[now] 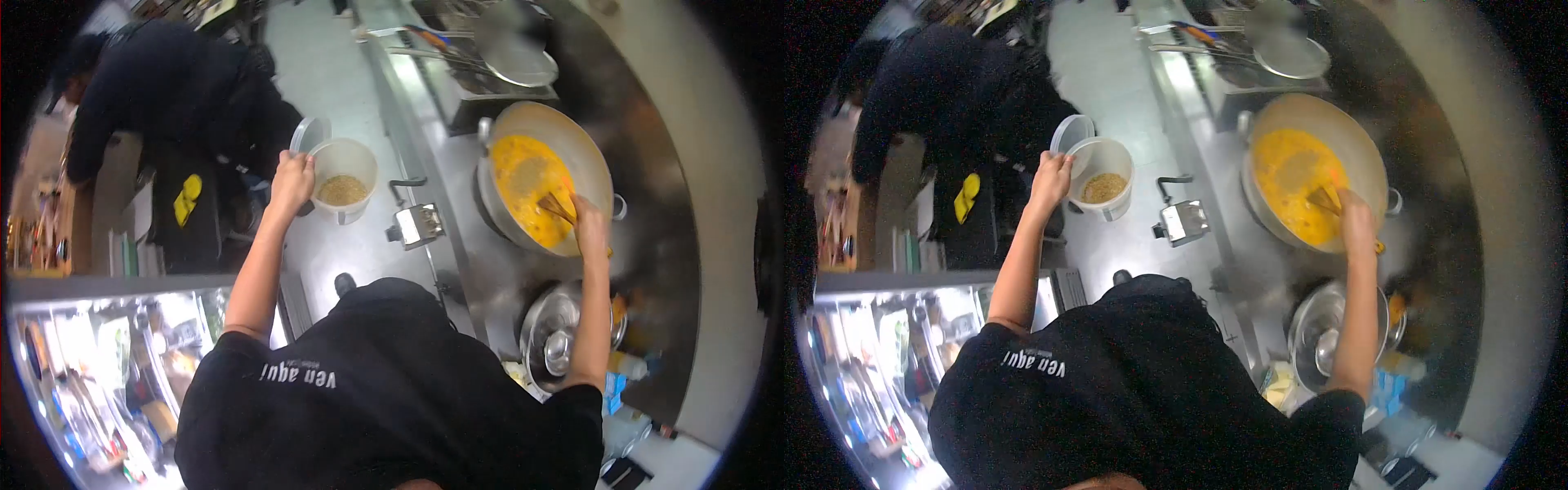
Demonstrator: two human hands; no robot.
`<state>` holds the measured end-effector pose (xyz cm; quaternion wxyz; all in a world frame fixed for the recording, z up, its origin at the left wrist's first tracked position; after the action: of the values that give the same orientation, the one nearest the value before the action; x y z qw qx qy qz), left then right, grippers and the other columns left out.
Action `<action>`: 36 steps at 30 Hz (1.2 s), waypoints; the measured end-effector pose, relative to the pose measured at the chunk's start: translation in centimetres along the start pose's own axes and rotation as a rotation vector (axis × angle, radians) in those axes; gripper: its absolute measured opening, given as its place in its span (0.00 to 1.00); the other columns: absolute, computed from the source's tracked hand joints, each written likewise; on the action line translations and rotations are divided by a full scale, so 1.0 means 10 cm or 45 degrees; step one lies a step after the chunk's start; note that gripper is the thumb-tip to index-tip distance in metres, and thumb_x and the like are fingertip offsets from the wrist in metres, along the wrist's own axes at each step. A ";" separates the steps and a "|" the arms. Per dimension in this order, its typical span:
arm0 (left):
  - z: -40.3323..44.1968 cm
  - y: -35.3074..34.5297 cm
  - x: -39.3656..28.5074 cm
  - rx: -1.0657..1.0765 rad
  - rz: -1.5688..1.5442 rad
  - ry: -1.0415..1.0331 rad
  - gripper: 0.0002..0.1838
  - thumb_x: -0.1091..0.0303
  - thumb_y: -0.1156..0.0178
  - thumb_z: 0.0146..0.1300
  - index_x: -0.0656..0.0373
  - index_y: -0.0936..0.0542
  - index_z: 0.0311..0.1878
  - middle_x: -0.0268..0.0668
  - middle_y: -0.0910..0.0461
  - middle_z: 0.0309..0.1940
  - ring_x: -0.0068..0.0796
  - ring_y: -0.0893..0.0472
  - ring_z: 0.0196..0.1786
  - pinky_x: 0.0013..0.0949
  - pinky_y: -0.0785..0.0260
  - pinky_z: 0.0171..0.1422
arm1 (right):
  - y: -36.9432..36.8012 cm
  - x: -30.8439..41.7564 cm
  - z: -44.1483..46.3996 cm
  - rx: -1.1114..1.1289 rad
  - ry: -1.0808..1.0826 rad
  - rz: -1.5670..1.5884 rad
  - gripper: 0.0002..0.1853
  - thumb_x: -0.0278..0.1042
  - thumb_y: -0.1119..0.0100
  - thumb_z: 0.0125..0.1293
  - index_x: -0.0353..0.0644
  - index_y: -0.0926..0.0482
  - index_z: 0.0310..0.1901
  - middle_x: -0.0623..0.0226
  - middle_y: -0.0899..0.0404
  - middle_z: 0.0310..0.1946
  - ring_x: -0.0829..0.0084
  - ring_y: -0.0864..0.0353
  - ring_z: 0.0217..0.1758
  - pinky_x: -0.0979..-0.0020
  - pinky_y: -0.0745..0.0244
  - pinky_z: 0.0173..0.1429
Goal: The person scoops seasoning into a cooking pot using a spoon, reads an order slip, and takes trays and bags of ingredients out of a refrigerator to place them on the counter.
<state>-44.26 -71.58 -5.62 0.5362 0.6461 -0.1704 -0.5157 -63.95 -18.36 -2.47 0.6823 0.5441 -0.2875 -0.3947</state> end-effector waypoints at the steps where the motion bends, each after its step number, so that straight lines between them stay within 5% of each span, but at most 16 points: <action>1: 0.00 0.03 0.18 0.007 0.065 0.013 0.19 0.60 0.55 0.68 0.64 0.21 0.44 0.61 0.29 0.47 0.59 0.24 0.48 0.49 0.32 0.55 | 0.05 0.12 -0.05 0.079 0.052 -0.040 0.17 0.25 0.51 0.62 0.39 0.21 0.52 0.52 0.19 0.45 0.55 0.19 0.44 0.63 0.25 0.52; 2: -0.04 0.14 0.45 -0.004 0.143 0.055 0.19 0.59 0.56 0.68 0.64 0.21 0.44 0.61 0.28 0.47 0.59 0.24 0.48 0.49 0.32 0.55 | 0.08 0.05 -0.11 0.113 -0.049 -0.059 0.19 0.23 0.54 0.63 0.39 0.23 0.55 0.51 0.22 0.50 0.57 0.22 0.51 0.63 0.27 0.56; 5: -0.25 0.50 1.14 -0.199 0.254 0.306 0.20 0.58 0.55 0.67 0.63 0.20 0.44 0.60 0.28 0.47 0.58 0.24 0.49 0.52 0.31 0.54 | 0.71 0.43 -0.17 -0.100 -0.103 0.049 0.19 0.21 0.50 0.62 0.37 0.23 0.55 0.52 0.21 0.49 0.59 0.21 0.52 0.64 0.28 0.57; 6: -0.36 0.63 1.34 -0.238 0.272 0.402 0.20 0.57 0.55 0.67 0.63 0.20 0.45 0.60 0.28 0.47 0.59 0.24 0.49 0.53 0.30 0.54 | 0.96 0.90 -0.25 -0.199 0.062 0.522 0.17 0.24 0.50 0.66 0.37 0.24 0.56 0.54 0.20 0.45 0.66 0.20 0.48 0.68 0.27 0.53; 8: -0.55 0.94 1.73 -0.329 0.318 0.551 0.20 0.57 0.54 0.67 0.63 0.20 0.45 0.59 0.29 0.47 0.58 0.24 0.49 0.53 0.30 0.53 | -0.12 1.11 -0.69 0.284 -0.467 1.688 0.15 0.24 0.52 0.69 0.36 0.24 0.56 0.57 0.20 0.42 0.73 0.20 0.43 0.73 0.26 0.48; 10: -0.64 1.14 2.12 -0.423 0.344 0.673 0.20 0.57 0.54 0.67 0.64 0.20 0.45 0.59 0.30 0.48 0.58 0.25 0.50 0.53 0.29 0.53 | -0.18 2.17 -0.68 0.615 -0.134 1.416 0.15 0.25 0.51 0.70 0.35 0.24 0.56 0.60 0.21 0.42 0.77 0.21 0.39 0.75 0.25 0.44; 13: -0.81 1.43 2.88 -0.484 0.443 0.934 0.18 0.62 0.52 0.63 0.66 0.20 0.44 0.58 0.31 0.50 0.58 0.26 0.51 0.49 0.28 0.52 | -0.98 2.92 -0.45 0.758 -0.289 1.723 0.18 0.25 0.48 0.68 0.35 0.27 0.59 0.63 0.21 0.41 0.76 0.21 0.36 0.76 0.24 0.42; 15: -0.88 1.60 3.31 -0.495 0.470 1.106 0.18 0.63 0.50 0.60 0.67 0.21 0.45 0.58 0.32 0.54 0.56 0.28 0.55 0.48 0.31 0.58 | -1.27 3.63 -0.14 0.892 -0.630 2.405 0.21 0.24 0.47 0.67 0.36 0.31 0.62 0.63 0.22 0.40 0.73 0.21 0.36 0.72 0.23 0.43; 18: -0.99 1.71 4.07 -0.520 0.330 1.321 0.19 0.65 0.49 0.59 0.69 0.22 0.48 0.54 0.38 0.60 0.54 0.32 0.60 0.48 0.35 0.63 | -1.32 4.90 0.24 1.386 -0.505 2.742 0.23 0.21 0.47 0.66 0.37 0.33 0.63 0.64 0.22 0.40 0.71 0.21 0.38 0.69 0.22 0.46; 22: -1.17 1.89 4.64 -0.682 0.266 1.547 0.18 0.65 0.52 0.64 0.64 0.24 0.53 0.50 0.35 0.58 0.51 0.32 0.60 0.57 0.40 0.64 | -1.02 6.49 0.64 1.949 -0.158 2.691 0.16 0.24 0.47 0.66 0.36 0.29 0.55 0.62 0.22 0.42 0.68 0.20 0.41 0.63 0.23 0.50; 26: -1.30 1.99 4.90 -0.810 0.364 1.632 0.18 0.66 0.53 0.65 0.61 0.27 0.56 0.45 0.35 0.57 0.45 0.33 0.59 0.64 0.45 0.64 | -0.27 7.98 1.12 2.065 0.479 2.524 0.12 0.28 0.50 0.67 0.39 0.32 0.51 0.56 0.22 0.45 0.64 0.20 0.43 0.60 0.23 0.50; 30: -1.13 2.07 4.70 -0.770 0.822 1.489 0.21 0.65 0.52 0.63 0.59 0.28 0.59 0.42 0.35 0.58 0.42 0.36 0.63 0.71 0.52 0.66 | 0.25 9.32 1.60 1.918 0.733 2.452 0.13 0.26 0.49 0.63 0.40 0.32 0.49 0.67 0.27 0.31 0.77 0.26 0.31 0.67 0.24 0.42; 33: -1.00 1.99 4.49 -0.640 0.979 1.301 0.25 0.66 0.50 0.60 0.59 0.29 0.62 0.43 0.36 0.61 0.42 0.38 0.65 0.72 0.57 0.67 | 0.73 10.12 1.90 1.506 1.116 2.232 0.09 0.36 0.45 0.65 0.42 0.30 0.40 0.74 0.34 0.22 0.82 0.34 0.22 0.75 0.32 0.29; 36: -0.94 1.88 4.39 -0.433 0.994 1.105 0.27 0.67 0.49 0.59 0.56 0.32 0.65 0.44 0.38 0.63 0.44 0.38 0.66 0.72 0.57 0.68 | 1.05 10.78 2.10 1.061 1.379 2.039 0.19 0.50 0.44 0.67 0.44 0.31 0.26 0.77 0.33 0.17 0.83 0.35 0.18 0.78 0.39 0.23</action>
<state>-12.03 -107.53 -11.48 0.8020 0.5924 -0.0758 0.0097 -22.46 -119.97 8.82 0.5402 0.4905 -0.3327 0.5974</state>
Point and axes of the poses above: each hand's wrist, its own z-axis towards the middle knuckle, its own y-axis out of the back of the hand, x = y × z, the point moved 9 cm from there along z, towards the middle knuckle
